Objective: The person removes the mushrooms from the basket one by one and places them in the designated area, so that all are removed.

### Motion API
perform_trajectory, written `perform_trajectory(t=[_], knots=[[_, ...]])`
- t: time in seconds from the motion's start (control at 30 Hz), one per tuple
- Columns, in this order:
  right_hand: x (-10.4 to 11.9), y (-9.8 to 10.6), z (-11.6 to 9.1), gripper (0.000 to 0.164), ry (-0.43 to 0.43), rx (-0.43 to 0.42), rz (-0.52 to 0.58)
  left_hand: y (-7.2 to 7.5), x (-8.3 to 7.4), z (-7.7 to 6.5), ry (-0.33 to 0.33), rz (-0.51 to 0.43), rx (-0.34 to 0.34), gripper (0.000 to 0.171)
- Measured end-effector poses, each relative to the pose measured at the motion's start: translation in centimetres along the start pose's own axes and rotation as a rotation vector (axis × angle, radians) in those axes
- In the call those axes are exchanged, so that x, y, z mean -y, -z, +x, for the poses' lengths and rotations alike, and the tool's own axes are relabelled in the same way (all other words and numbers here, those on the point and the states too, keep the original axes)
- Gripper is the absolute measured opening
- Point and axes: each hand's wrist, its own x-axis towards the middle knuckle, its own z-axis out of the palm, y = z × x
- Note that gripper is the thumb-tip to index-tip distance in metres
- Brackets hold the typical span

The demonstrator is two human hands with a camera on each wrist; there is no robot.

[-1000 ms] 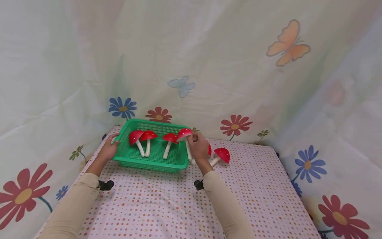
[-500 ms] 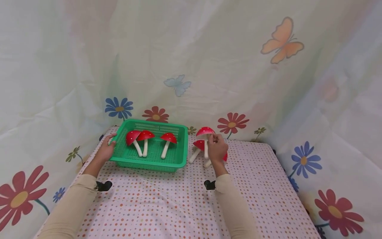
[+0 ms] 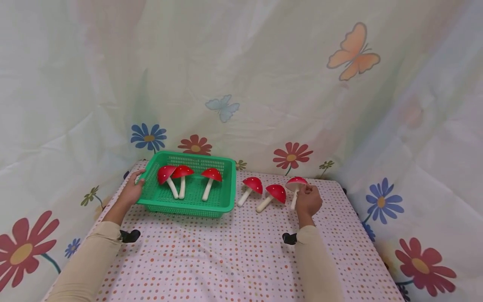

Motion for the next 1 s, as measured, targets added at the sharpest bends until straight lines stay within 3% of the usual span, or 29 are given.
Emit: perform_trajectory(t=[0.33,0.63,1.0], knots=[[-2.5,0.3,0.0,0.037,-0.111,0.055,-0.059,-0.2,-0.1,0.0,-0.004,-0.013,-0.004,0.051],[-3.2,0.8,-0.1,0.037,-0.081,0.125,-0.145,-0.1,0.0,0.1,-0.001,-0.01,-0.012,0.051],[-4.3,2.9,-0.7,0.035,0.027,0.165,-0.216,0.0,0.0,-0.1,-0.008,-0.017,-0.013,0.051]])
